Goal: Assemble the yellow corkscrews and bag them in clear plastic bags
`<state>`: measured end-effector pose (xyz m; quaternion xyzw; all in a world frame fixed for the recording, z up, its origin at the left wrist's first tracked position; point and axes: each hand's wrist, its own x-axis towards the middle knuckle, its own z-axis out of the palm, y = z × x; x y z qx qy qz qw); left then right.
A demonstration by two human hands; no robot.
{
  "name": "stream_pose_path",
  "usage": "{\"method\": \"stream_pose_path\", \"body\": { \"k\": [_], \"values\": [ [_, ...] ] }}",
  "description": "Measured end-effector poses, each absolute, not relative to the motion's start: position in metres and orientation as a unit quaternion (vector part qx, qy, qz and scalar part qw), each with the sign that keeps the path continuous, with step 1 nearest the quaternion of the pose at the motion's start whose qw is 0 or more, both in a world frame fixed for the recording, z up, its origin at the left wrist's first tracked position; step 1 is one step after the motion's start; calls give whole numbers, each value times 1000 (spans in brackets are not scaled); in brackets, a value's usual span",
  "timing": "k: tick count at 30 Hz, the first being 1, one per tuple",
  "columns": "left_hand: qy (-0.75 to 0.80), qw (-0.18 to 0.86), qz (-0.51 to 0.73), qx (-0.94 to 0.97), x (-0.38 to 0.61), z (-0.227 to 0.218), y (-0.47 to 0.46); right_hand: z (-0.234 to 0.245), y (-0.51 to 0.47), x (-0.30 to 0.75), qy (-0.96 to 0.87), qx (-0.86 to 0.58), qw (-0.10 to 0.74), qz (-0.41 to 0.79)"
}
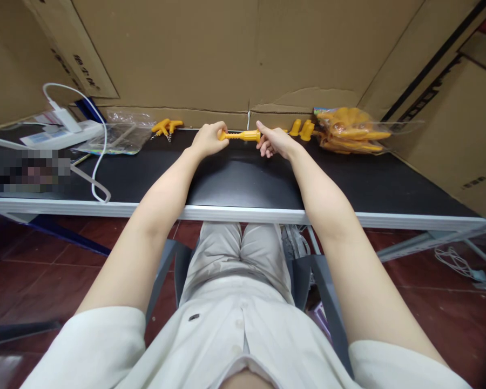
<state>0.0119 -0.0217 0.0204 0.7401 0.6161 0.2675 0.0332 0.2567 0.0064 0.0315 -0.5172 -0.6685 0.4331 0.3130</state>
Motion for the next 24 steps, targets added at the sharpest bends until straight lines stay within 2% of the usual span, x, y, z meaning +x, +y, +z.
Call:
{"method": "stream_pose_path", "body": {
  "k": [5, 12, 24],
  "values": [
    [622, 39, 267, 735, 13, 20, -21, 35, 2, 259, -654, -525, 296, 458],
    [618, 46, 273, 735, 12, 19, -21, 38, -3, 266, -666, -450, 363, 471],
    [605, 19, 302, 736, 11, 14, -14, 40, -4, 255, -654, -480, 340, 476]
  ]
}}
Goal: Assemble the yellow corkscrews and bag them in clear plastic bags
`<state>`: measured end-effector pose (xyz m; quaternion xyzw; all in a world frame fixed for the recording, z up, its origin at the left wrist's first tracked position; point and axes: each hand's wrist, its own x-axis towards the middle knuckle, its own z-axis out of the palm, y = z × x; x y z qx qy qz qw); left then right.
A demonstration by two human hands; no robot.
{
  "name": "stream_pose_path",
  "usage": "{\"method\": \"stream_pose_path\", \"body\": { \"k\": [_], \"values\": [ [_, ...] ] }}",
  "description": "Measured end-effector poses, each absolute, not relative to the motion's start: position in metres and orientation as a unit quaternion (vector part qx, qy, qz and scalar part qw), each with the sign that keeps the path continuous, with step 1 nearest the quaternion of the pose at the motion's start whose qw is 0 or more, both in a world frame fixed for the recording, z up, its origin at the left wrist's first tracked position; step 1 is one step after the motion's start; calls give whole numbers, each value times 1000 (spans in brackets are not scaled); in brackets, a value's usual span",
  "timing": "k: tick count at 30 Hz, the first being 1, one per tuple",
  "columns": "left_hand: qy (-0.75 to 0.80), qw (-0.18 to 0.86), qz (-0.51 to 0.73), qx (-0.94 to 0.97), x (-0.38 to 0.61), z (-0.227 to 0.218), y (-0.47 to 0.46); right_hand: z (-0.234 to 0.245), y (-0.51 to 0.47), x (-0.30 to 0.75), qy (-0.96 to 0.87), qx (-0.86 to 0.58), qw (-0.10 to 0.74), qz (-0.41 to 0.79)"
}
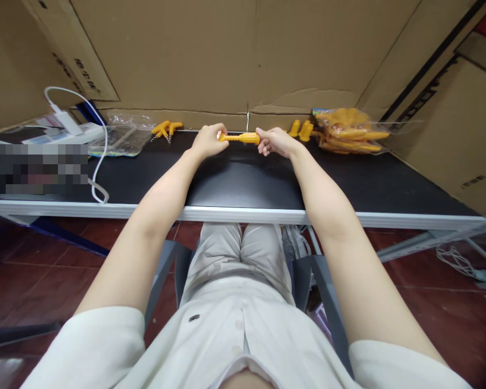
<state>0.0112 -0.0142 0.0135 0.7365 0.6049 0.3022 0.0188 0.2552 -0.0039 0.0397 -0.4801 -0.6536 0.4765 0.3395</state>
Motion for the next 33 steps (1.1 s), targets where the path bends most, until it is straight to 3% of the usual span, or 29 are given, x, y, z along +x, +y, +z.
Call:
{"method": "stream_pose_path", "body": {
  "k": [33],
  "values": [
    [612, 16, 282, 739, 12, 13, -13, 44, -11, 244, -603, -565, 290, 483]
  ]
}}
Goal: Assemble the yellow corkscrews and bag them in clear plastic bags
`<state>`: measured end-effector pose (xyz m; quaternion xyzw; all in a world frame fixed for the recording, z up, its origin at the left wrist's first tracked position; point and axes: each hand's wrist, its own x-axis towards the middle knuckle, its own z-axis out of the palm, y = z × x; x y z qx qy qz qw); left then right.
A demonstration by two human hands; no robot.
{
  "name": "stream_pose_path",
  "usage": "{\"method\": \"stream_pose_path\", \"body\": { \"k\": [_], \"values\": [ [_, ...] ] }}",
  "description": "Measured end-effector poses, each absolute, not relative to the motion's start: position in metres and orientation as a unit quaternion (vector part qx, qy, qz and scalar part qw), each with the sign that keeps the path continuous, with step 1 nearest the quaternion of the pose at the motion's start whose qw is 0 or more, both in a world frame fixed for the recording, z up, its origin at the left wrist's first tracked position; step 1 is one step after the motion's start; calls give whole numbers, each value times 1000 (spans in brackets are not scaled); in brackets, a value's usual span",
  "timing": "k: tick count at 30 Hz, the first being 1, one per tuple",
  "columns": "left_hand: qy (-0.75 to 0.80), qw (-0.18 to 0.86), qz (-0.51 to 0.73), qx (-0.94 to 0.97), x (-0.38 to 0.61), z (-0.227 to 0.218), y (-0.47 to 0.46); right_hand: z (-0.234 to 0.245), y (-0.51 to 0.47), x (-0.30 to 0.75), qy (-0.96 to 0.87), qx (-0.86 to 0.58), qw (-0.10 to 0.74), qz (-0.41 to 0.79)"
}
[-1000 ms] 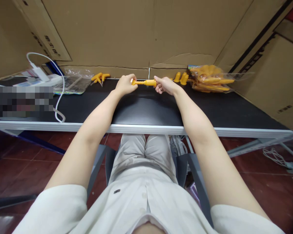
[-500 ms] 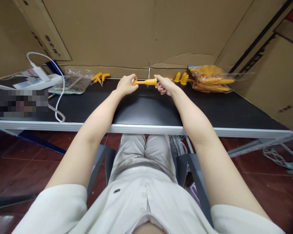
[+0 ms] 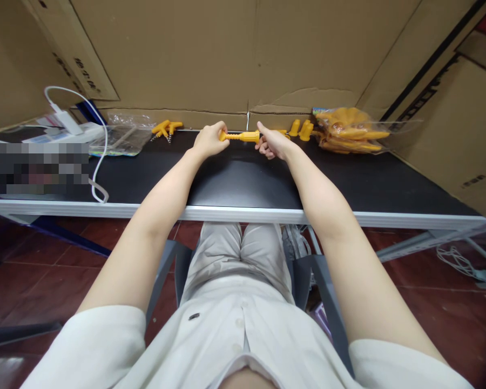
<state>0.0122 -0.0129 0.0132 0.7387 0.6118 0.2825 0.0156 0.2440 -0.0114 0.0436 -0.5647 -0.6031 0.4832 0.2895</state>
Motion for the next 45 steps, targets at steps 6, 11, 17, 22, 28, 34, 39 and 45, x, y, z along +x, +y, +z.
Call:
{"method": "stream_pose_path", "body": {
  "k": [6, 11, 17, 22, 28, 34, 39, 45],
  "values": [
    [628, 31, 267, 730, 12, 16, -16, 46, -18, 246, -613, -534, 298, 500],
    [619, 26, 286, 731, 11, 14, -13, 41, -13, 249, -622, -494, 339, 505],
    [598, 21, 315, 737, 10, 13, -12, 33, -6, 255, -646, -468, 384, 465],
    [610, 26, 303, 732, 12, 16, -16, 34, -6, 254, -658, -470, 399, 433],
    [608, 24, 298, 736, 12, 15, -16, 42, -14, 247, -653, -496, 403, 407],
    [600, 14, 301, 741, 13, 14, -15, 42, -12, 246, -655, -508, 392, 399],
    [600, 14, 305, 739, 14, 15, -17, 42, -9, 241, -645, -505, 408, 403],
    [595, -1, 311, 741, 11, 12, -15, 44, -10, 237, -624, -518, 393, 434]
  ]
}}
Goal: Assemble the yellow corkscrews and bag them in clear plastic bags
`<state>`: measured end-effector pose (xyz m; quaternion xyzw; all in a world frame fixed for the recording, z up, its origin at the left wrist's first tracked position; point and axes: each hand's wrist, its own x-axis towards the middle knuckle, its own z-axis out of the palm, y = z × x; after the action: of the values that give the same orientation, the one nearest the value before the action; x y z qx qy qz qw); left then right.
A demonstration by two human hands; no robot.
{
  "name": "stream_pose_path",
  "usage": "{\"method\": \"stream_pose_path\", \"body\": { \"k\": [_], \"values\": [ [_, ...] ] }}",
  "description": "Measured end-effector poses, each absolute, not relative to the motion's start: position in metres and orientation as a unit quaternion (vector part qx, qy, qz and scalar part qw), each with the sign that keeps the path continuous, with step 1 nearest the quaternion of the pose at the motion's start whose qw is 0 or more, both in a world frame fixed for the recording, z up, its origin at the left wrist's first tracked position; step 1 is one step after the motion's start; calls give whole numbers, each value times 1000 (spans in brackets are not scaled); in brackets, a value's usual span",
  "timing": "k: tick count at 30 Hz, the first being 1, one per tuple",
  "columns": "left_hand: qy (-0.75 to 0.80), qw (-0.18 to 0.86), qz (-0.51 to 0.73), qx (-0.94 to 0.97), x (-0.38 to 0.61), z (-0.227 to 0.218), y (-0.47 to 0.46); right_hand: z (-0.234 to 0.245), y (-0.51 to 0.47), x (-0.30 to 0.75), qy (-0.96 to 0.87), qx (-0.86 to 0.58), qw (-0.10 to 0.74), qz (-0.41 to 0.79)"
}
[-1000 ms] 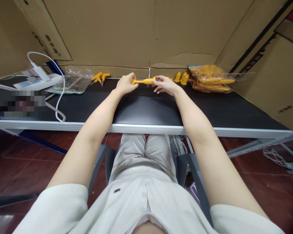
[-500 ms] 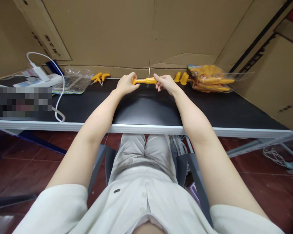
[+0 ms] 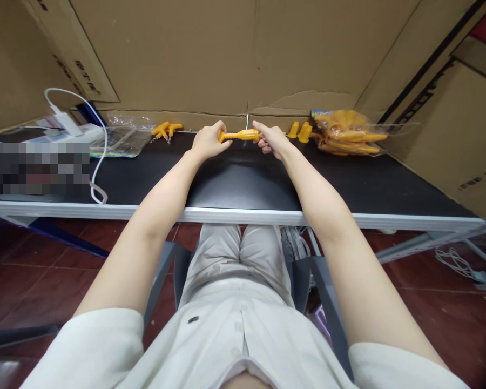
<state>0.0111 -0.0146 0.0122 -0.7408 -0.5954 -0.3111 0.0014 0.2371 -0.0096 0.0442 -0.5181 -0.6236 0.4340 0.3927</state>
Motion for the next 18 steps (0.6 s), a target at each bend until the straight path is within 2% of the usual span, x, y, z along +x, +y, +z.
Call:
{"method": "stream_pose_path", "body": {
  "k": [4, 10, 18],
  "values": [
    [-603, -15, -294, -741, 9, 13, -14, 40, -9, 239, -637, -529, 365, 426],
    [-599, -26, -305, -740, 9, 14, -14, 30, -1, 245, -737, -429, 437, 285],
    [-598, -40, -305, -740, 7, 16, -14, 32, 11, 261, -812, -402, 373, 202]
  ]
}}
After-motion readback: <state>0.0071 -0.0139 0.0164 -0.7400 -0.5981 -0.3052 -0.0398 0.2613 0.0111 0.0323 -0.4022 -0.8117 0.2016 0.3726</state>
